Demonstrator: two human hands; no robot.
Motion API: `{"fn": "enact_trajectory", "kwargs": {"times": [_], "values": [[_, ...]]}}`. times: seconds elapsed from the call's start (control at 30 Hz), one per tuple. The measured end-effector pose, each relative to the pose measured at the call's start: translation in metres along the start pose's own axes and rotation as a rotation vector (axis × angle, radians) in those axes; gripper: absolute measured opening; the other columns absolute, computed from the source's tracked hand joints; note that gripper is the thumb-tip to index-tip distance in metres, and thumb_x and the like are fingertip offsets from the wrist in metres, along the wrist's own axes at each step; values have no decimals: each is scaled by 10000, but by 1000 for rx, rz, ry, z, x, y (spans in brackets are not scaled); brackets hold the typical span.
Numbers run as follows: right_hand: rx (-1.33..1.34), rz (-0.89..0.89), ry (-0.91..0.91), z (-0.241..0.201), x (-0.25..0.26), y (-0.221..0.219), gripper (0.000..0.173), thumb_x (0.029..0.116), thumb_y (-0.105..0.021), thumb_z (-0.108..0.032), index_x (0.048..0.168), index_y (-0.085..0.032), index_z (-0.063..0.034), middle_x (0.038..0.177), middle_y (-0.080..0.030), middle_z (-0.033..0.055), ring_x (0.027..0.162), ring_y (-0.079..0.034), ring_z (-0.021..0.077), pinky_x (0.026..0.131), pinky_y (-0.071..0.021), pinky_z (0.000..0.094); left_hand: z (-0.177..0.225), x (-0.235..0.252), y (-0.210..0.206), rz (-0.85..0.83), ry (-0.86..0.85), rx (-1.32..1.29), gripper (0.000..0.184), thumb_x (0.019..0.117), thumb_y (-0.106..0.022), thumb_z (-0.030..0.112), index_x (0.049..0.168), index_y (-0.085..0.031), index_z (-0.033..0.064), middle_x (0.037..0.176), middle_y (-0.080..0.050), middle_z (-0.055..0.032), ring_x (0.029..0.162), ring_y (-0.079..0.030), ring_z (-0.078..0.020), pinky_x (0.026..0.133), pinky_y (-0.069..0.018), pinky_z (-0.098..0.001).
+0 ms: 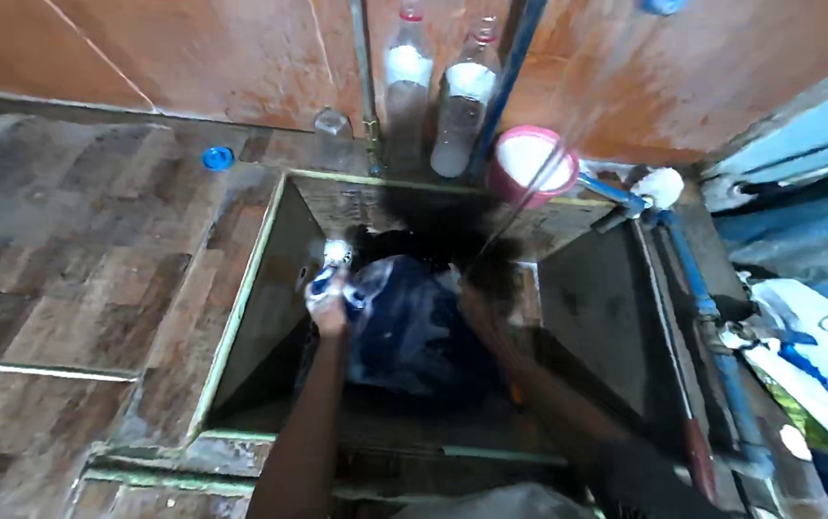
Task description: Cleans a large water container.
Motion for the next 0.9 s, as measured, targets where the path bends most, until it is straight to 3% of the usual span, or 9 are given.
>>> {"fn": "enact_trajectory", "kwargs": {"times": [0.1, 0.23, 0.3, 0.43, 0.53, 0.63, 0.7, 0.8, 0.9], "values": [[9, 102, 291, 9, -72, -60, 546, 993, -505, -11, 1509, -390, 124, 1569, -391, 321, 1448, -441, 416, 1199, -377, 480, -42, 54, 45, 241, 141, 133, 461, 1028, -605, 240, 1355, -516, -72, 1155, -639, -223, 970, -642, -247, 885, -540, -426], [17, 193, 777, -90, -33, -72, 466, 963, -604, -116, 1393, -589, 63, 1509, -475, 322, 1401, -473, 484, 1165, -389, 584, -39, 54, 22, 26, 237, 31, 308, 1056, -534, 233, 1280, -555, 22, 982, -612, -70, 808, -589, -117, 747, -532, -326], [68, 8, 496, -98, 26, -42, 464, 1037, -558, -108, 1484, -506, 9, 1543, -464, 256, 1422, -466, 400, 1177, -381, 537, -50, 46, 5, -191, 286, -89, 162, 1063, -487, 185, 1152, -582, 89, 886, -628, 20, 758, -605, -55, 699, -545, -255], [-201, -43, -101, 43, 46, -10, 485, 1104, -434, -217, 1483, -450, 84, 1486, -480, 337, 1397, -463, 472, 1173, -360, 571, -79, 62, 11, -305, 414, -73, 215, 1079, -430, 257, 1177, -567, 124, 923, -635, 18, 802, -624, -72, 717, -549, -263], [-357, 119, -17, 70, -44, -13, 445, 1019, -549, -144, 1376, -559, 123, 1446, -483, 386, 1339, -504, 519, 1122, -414, 586, -115, 89, 24, 111, 408, -8, 516, 1032, -607, 321, 1424, -476, 13, 1216, -613, -172, 1015, -617, -224, 892, -532, -414], [-283, 195, 339, -2, -60, -34, 402, 888, -662, -86, 1227, -663, 130, 1245, -627, 372, 1032, -694, 491, 845, -580, 573, -108, 82, -3, 18, 357, 46, 419, 1055, -531, 269, 1361, -504, -16, 1161, -606, -135, 956, -597, -159, 862, -525, -363], [-286, 110, 170, -27, -7, -17, 413, 998, -588, -134, 1328, -605, 112, 1294, -628, 336, 1150, -656, 474, 971, -523, 586, -97, 79, -22, -154, 325, -24, 304, 1062, -483, 252, 1255, -557, 29, 1006, -610, -36, 842, -593, -83, 776, -537, -307], [-288, 18, -271, 73, 38, 8, 514, 1089, -476, -280, 1490, -467, 41, 1451, -532, 307, 1359, -513, 454, 1144, -391, 591, -99, 75, -9, -318, 435, -107, 229, 1036, -508, 287, 1195, -582, 139, 946, -633, 20, 810, -618, -86, 730, -553, -304], [-440, 85, -270, 111, -8, 14, 457, 1055, -496, -203, 1424, -536, 65, 1443, -507, 340, 1371, -479, 482, 1144, -382, 588, -104, 94, 0, -104, 388, -30, 320, 1053, -540, 301, 1285, -561, 82, 1037, -629, -36, 868, -609, -100, 783, -539, -305]]}}
Point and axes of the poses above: each hand's wrist, its own x-axis towards the middle knuckle, its own y-axis out of the back of the hand, z = x × y, the point moved 5 cm from there along x, towards the middle knuckle
